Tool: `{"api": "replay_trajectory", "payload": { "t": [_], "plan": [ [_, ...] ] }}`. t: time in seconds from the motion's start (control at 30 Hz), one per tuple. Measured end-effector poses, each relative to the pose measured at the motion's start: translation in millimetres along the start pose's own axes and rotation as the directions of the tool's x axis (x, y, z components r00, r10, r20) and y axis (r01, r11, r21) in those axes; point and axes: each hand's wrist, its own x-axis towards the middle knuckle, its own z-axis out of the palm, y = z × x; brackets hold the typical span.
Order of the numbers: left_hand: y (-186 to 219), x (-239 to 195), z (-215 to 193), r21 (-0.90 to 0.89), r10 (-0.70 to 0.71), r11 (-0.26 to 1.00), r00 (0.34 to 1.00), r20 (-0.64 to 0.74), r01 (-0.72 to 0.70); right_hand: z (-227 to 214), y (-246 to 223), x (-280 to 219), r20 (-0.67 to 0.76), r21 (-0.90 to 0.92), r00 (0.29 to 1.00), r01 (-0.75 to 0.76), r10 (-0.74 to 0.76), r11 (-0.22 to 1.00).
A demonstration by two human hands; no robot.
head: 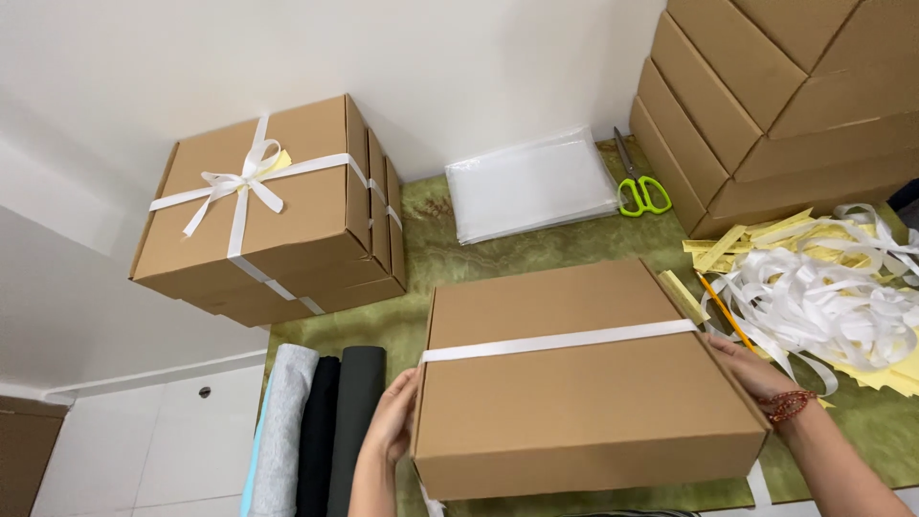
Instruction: The person wraps a white ribbon around a brown cardboard box, ties a bow, and then writes on a yellow sticky note attached to the box using a pencil.
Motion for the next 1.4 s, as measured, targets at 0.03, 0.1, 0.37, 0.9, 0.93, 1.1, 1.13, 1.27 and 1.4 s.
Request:
{"api": "replay_trajectory", "payload": {
  "t": [0.03,0.1,0.37,0.9,0.93,1.1,1.13,1.27,1.4],
  "plan": [
    [6.4,-2.0,0.3,-0.002,0.001,1.000,1.000,-0.002,-0.001,2.5,-8.1,-0.1,0.002,-0.002,1.000,0.000,0.000,1.000],
    [19.5,-6.4,0.6,-0.018,0.037,0.999,0.999,-0.001,-0.037,7.7,-23.7,-0.3,0.013,0.144,0.981,-0.195,0.196,0.970],
    [29.0,42.7,8.3,-0.325,0.160,0.930,0.985,-0.068,-0.173,4.4,-21.0,51.5,0.091,0.323,0.990,0.073,-0.108,0.943],
    [28.4,77.9,22.2,-0.645,0.059,0.756,0.993,-0.106,-0.113,14.7,-48.5,64.1,0.121,0.551,0.986,0.028,-0.113,0.834],
    [24.5,78.6,21.2,-0.646,0.054,0.755,0.992,-0.112,-0.114,11.3,-46.1,73.4,0.123,0.548,0.987,0.021,-0.105,0.836],
    [10.0,61.0,26.0,-0.699,0.024,0.709,0.995,-0.098,-0.086,12.2,-40.8,76.4,0.057,0.581,0.992,0.059,-0.112,0.811],
    [8.4,59.8,26.0,-0.700,0.022,0.708,0.995,-0.102,-0.087,14.5,-40.9,77.6,0.058,0.580,0.992,0.055,-0.109,0.813],
    [-2.1,67.5,22.7,-0.690,0.097,0.707,0.987,-0.125,-0.157,22.4,-45.3,75.1,-0.014,0.575,0.991,0.114,-0.129,0.810],
    [-2.6,63.2,25.5,-0.664,0.102,0.726,0.983,-0.153,-0.179,21.3,-40.8,88.1,-0.033,0.608,0.992,0.117,-0.122,0.786]
  ]
}}
